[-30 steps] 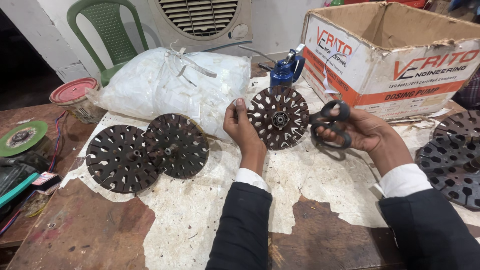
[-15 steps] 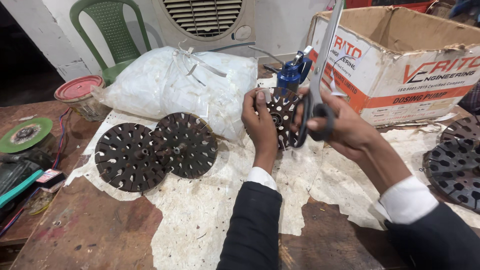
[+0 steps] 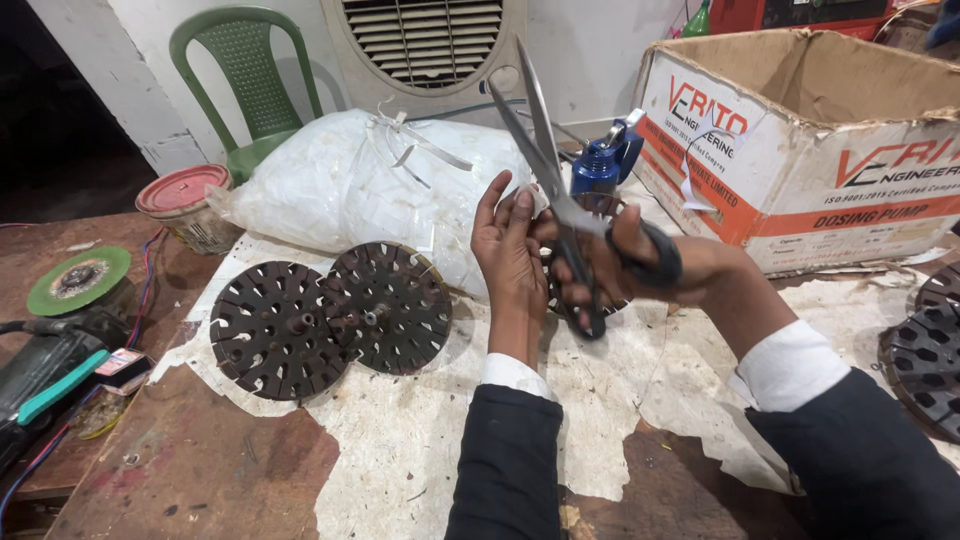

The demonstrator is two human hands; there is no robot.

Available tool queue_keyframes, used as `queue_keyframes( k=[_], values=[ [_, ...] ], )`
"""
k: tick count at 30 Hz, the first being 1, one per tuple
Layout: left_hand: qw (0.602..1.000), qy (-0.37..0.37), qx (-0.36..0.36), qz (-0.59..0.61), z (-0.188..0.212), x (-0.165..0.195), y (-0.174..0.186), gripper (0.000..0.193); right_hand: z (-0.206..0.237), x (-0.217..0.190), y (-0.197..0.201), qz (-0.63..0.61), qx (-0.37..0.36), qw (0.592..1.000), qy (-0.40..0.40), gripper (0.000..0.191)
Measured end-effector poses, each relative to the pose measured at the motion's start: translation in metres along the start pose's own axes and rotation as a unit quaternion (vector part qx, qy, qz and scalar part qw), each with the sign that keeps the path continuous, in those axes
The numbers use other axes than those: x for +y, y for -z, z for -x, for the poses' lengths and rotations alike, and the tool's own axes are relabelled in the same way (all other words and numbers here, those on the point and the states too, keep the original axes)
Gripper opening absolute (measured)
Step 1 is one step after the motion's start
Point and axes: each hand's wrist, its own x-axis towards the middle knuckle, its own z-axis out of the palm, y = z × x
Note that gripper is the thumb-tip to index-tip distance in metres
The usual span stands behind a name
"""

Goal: The person works at a cluttered workbench fitting a central hub into a slotted circular metal disc, then uses scissors to trim the disc's tabs and presses the parts together by hand, repeating the fitting and trimming on additional discs.

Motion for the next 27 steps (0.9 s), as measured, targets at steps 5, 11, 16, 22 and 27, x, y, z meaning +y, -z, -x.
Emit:
queue_keyframes(
  k=[5,11,16,22,27],
  values=[
    [0.997,0.017,0.062,0.033,-0.003,-0.002,0.01,0.039,0.0,-0.004,-0.001,0.023,-0.006,0.999,-0.046,0.1],
    [0.986,-0.014,0.084,0.143,-0.012,-0.01,0.031,0.031,0.002,-0.009,0.005,0.07,0.021,0.994,-0.083,0.089],
    [0.983,-0.01,0.083,0.165,-0.009,-0.006,0.03,0.027,0.004,-0.021,-0.004,0.258,0.105,0.956,-0.088,0.092],
    [0.988,-0.02,0.035,0.147,-0.006,-0.008,0.028,0.026,0.008,-0.039,-0.016,0.449,0.188,0.866,-0.115,0.1],
    [0.991,-0.03,0.043,0.127,-0.015,-0.02,0.041,0.026,0.013,-0.043,-0.02,0.507,0.191,0.825,-0.158,0.105]
  ],
)
